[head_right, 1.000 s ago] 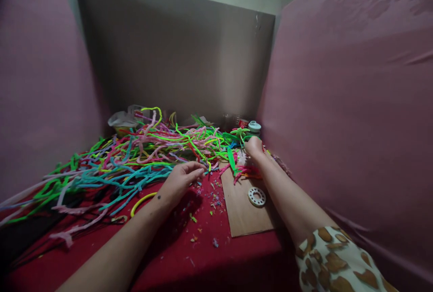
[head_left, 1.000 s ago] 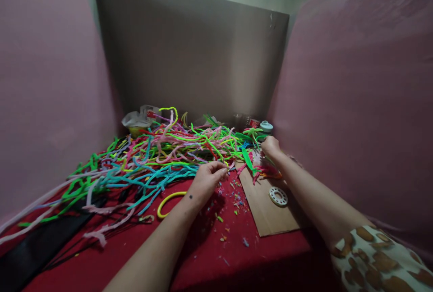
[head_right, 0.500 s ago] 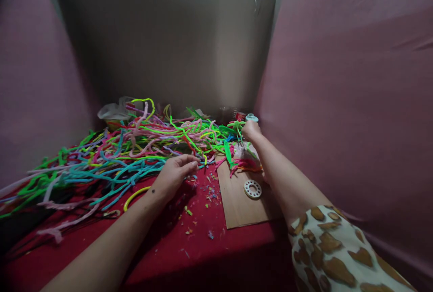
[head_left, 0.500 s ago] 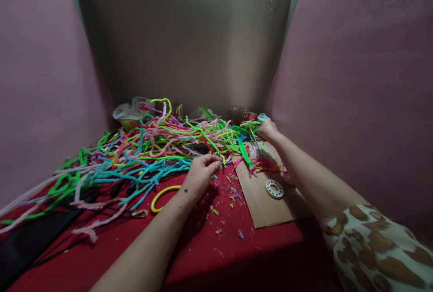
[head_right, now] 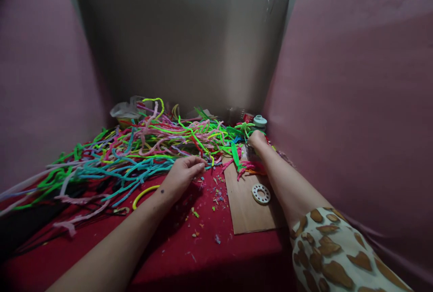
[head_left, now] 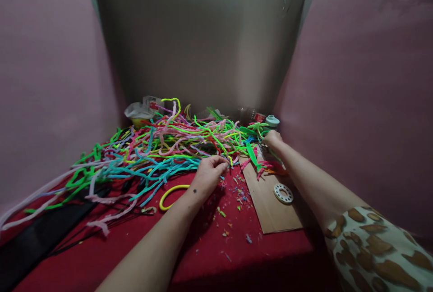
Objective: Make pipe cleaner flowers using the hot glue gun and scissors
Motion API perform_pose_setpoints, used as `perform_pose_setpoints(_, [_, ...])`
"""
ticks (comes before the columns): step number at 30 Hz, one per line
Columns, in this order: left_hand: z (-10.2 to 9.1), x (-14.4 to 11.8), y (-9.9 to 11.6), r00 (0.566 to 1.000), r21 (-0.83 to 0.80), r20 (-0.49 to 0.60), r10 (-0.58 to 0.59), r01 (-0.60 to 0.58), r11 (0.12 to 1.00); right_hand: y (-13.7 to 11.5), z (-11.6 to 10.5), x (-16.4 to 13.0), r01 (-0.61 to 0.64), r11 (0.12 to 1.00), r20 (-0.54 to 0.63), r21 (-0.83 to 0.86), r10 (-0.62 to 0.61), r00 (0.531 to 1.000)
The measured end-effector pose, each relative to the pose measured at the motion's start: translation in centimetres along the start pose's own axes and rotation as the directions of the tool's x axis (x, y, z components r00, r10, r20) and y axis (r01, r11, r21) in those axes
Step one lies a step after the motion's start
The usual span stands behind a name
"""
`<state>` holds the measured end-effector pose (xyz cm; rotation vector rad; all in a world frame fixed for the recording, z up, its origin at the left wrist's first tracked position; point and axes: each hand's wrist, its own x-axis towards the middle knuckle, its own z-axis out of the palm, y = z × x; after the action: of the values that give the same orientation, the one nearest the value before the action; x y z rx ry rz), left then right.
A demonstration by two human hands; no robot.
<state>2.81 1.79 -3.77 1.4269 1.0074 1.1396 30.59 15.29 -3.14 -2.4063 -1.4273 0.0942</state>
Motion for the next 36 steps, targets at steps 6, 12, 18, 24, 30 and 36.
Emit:
perform_pose_setpoints(6, [-0.1,-0.1,0.2,1.000,0.034,-0.009,0.002,-0.002,0.999,-0.6,-0.5,-0.2,-0.101,0.995,0.075,0.015,0.100,0.992])
perform_pose_setpoints(12, [-0.1,-0.3,0.4,1.000,0.074,-0.017,0.019,-0.018,0.997,-0.8,-1.4,-1.7,-0.086,0.990,-0.006,0.108,0.087,0.996])
perform_pose_setpoints(18, [-0.2,0.0,0.2,0.997,0.151,-0.014,0.077,-0.074,0.986,-1.9,-3.8,-3.9,0.011,0.953,-0.181,0.303,0.046,0.982])
perform_pose_setpoints(24, [-0.2,-0.7,0.3,0.932,0.370,-0.016,0.361,-0.330,0.868,-4.2,-4.8,-10.1,0.299,0.747,-0.250,0.594,-0.182,0.951])
perform_pose_setpoints(30, [0.5,-2.2,0.5,0.609,0.747,0.342,0.716,-0.638,0.186,-5.9,-3.6,-17.5,0.216,0.146,-0.095,0.965,-0.571,0.815])
perform_pose_setpoints(36, [1.3,-2.5,0.0,0.516,0.793,0.438,0.736,-0.608,-0.045,-5.5,-3.1,-18.6,-0.109,-0.014,0.059,0.994,-0.773,0.632])
